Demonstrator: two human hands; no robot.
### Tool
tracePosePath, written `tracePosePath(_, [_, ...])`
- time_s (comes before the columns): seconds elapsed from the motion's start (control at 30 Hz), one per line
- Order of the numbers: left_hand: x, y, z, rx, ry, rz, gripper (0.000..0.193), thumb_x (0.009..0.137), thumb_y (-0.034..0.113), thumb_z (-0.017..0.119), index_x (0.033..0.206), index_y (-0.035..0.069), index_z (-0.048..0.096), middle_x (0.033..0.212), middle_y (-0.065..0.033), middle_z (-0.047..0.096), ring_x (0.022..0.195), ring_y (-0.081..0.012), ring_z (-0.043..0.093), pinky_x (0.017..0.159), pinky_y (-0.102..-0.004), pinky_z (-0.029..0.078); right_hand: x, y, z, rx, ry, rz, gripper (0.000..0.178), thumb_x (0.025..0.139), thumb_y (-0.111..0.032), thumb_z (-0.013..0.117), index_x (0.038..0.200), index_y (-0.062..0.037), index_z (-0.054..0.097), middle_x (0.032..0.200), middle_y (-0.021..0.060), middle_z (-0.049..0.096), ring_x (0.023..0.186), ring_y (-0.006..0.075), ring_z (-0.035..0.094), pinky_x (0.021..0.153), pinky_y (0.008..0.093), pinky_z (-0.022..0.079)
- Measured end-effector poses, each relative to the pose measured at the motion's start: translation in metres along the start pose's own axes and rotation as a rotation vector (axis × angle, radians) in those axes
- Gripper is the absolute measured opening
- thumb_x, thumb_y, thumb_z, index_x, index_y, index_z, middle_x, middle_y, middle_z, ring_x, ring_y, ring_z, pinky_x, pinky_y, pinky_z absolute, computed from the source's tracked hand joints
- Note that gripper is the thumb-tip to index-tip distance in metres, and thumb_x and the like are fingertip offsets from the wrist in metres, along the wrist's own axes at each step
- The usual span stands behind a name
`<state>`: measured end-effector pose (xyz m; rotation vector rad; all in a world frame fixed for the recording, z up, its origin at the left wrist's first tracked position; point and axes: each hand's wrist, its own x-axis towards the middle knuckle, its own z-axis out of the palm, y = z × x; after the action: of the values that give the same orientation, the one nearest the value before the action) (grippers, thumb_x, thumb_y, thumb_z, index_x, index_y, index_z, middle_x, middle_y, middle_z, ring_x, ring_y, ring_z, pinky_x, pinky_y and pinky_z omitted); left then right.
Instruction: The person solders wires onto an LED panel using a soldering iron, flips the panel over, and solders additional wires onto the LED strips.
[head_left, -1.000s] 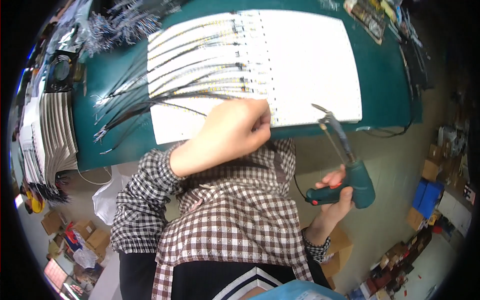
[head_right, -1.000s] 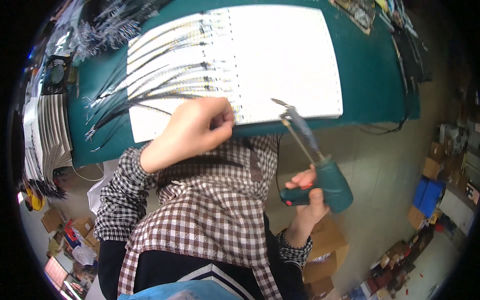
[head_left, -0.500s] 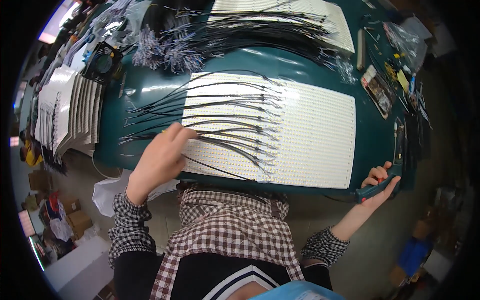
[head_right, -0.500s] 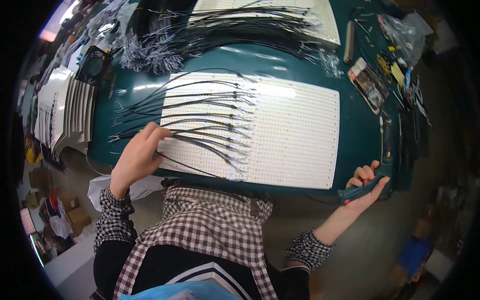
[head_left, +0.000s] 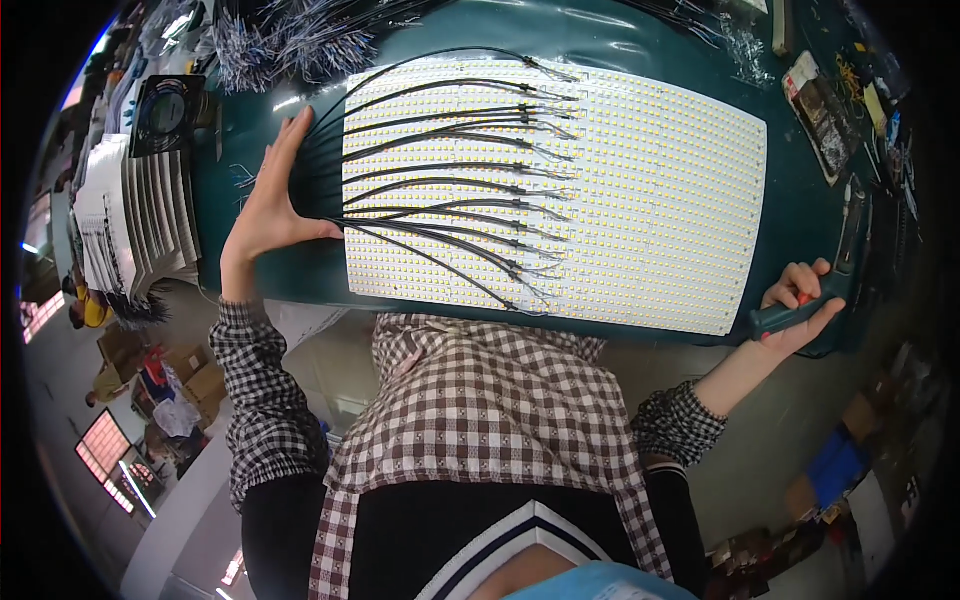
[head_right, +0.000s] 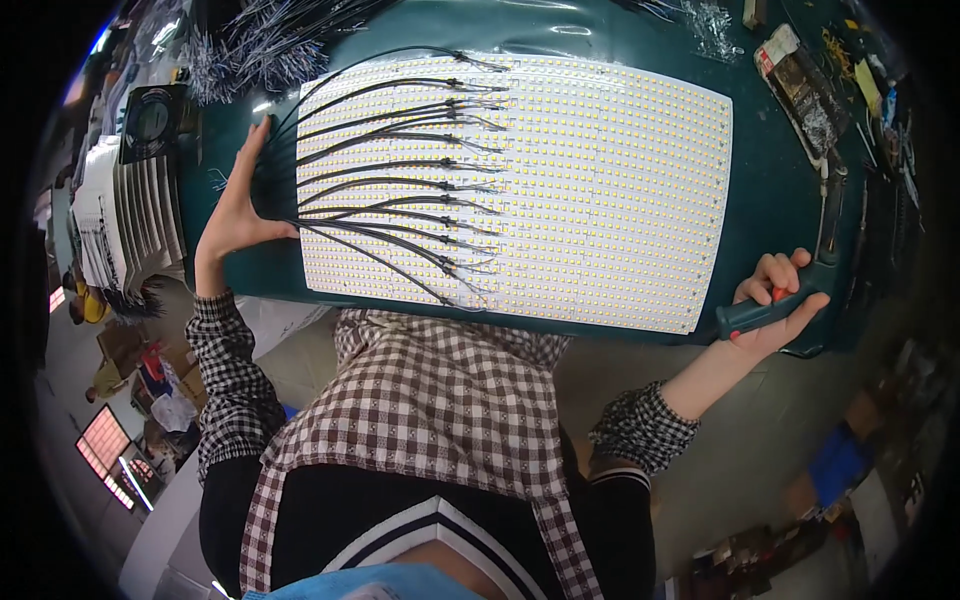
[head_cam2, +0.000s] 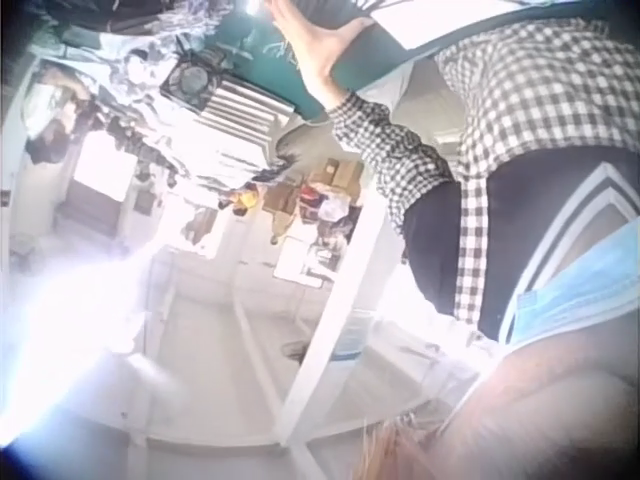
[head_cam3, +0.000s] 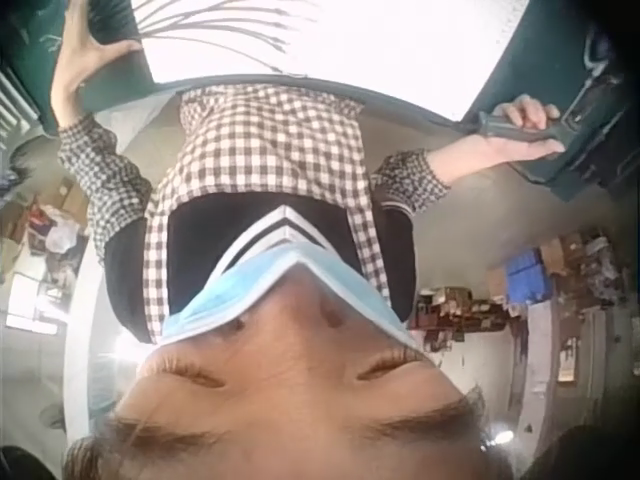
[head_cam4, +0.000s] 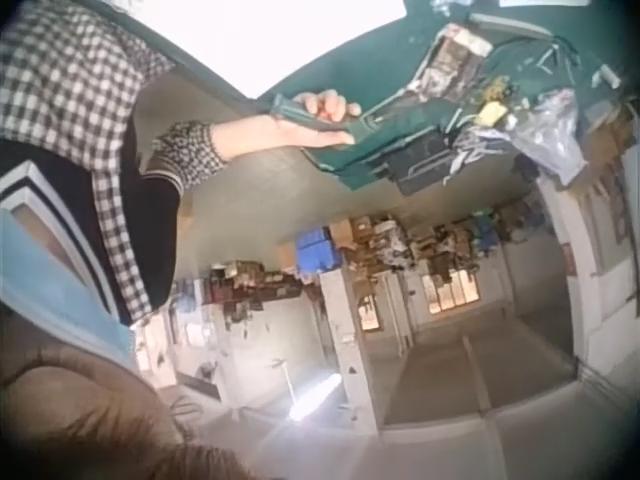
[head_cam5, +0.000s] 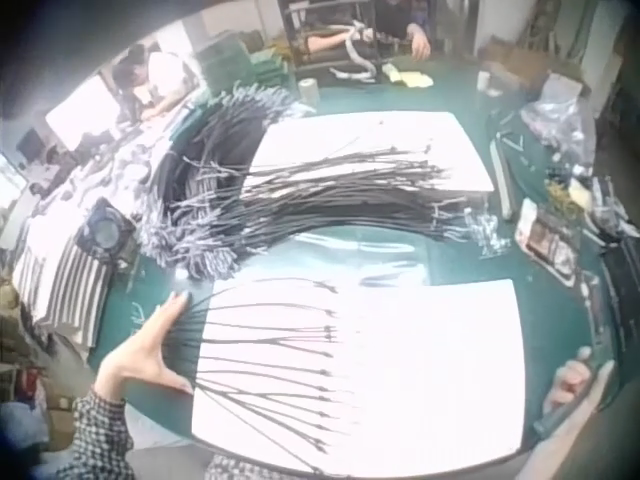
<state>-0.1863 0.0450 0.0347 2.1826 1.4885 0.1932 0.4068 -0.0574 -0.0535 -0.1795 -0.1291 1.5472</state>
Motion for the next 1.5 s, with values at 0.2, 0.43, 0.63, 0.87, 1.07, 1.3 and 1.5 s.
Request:
tracePosePath(0.2, [-0.002,0.031,-0.001,0.005,-0.086,-0.08,0.108,0.055,0.014,0.081,0.149,0.008,0.028,0.141,-0.0167,0.043,0.132,-0.0366,0.038,0.11,-0.0441,0.029,-0.009,0.005,-0.005,0.012,0.052,-0.015,0.047,0.088,-0.022,0.07,0.123,-0.0013,0.046,0.088,0.0021,0.046,0.088,0.0126,0.048,0.067,0.0274,0.05])
tracePosePath(0.43, [-0.023,0.032,0.013,0.16,0.137,-0.08,0.036,0.071,0.001,0.063,0.106,0.0,0.058,0.089,-0.0152,0.055,0.084,-0.0343,0.056,0.076,-0.0354,0.047,-0.008,0.006,-0.003,0.031,0.023,-0.043,0.05,0.09,-0.029,0.068,0.124,-0.0011,0.043,0.088,0.0032,0.044,0.084,0.0136,0.045,0.066,0.028,0.05])
tracePosePath(0.63, [-0.022,0.054,0.04,-0.224,0.359,-0.351,0.027,0.08,0.005,0.068,0.104,-0.001,0.058,0.091,-0.01,0.057,0.081,-0.0212,0.057,0.076,-0.0266,0.046,-0.008,0.006,-0.017,0.0,0.063,-0.084,0.048,0.093,-0.032,0.063,0.124,-0.0002,0.043,0.09,0.0054,0.045,0.085,0.0147,0.046,0.067,0.0298,0.052])
tracePosePath(0.87, [-0.029,0.045,0.051,-0.646,0.187,-0.622,0.025,0.077,0.006,0.074,0.097,-0.002,0.061,0.084,-0.0031,0.064,0.078,-0.008,0.057,0.073,-0.023,0.047,-0.013,0.005,-0.016,-0.029,0.051,-0.092,0.05,0.095,-0.035,0.059,0.128,0.0,0.043,0.094,0.0076,0.049,0.094,0.0185,0.052,0.072,0.0361,0.057])
tracePosePath(1.07, [-0.03,0.039,0.053,-0.594,0.333,-0.529,0.023,0.077,0.007,0.075,0.092,-0.002,0.061,0.079,-0.0029,0.064,0.074,-0.0089,0.058,0.068,-0.0243,0.047,-0.007,0.001,-0.016,-0.058,0.067,-0.09,0.049,0.095,-0.035,0.058,0.127,-0.0002,0.044,0.095,0.0072,0.051,0.094,0.0184,0.053,0.072,0.0345,0.056])
tracePosePath(1.3, [-0.022,0.034,0.042,-0.502,0.142,-0.575,0.035,0.07,0.014,0.083,0.093,-0.002,0.062,0.082,-0.0056,0.064,0.077,-0.0103,0.058,0.07,-0.0252,0.047,-0.004,0.003,-0.019,-0.105,0.039,-0.057,0.046,0.096,-0.032,0.059,0.127,0.0001,0.047,0.097,0.0084,0.055,0.097,0.0173,0.054,0.075,0.0326,0.056])
tracePosePath(1.5, [-0.014,0.031,0.042,-0.551,0.09,-0.521,0.028,0.073,0.009,0.079,0.092,-0.003,0.062,0.08,-0.0015,0.064,0.075,-0.0078,0.057,0.068,-0.0226,0.045,0.0,0.004,-0.021,-0.17,0.096,-0.09,0.047,0.095,-0.033,0.059,0.125,0.0018,0.047,0.095,0.0085,0.055,0.095,0.0181,0.055,0.072,0.0315,0.058])
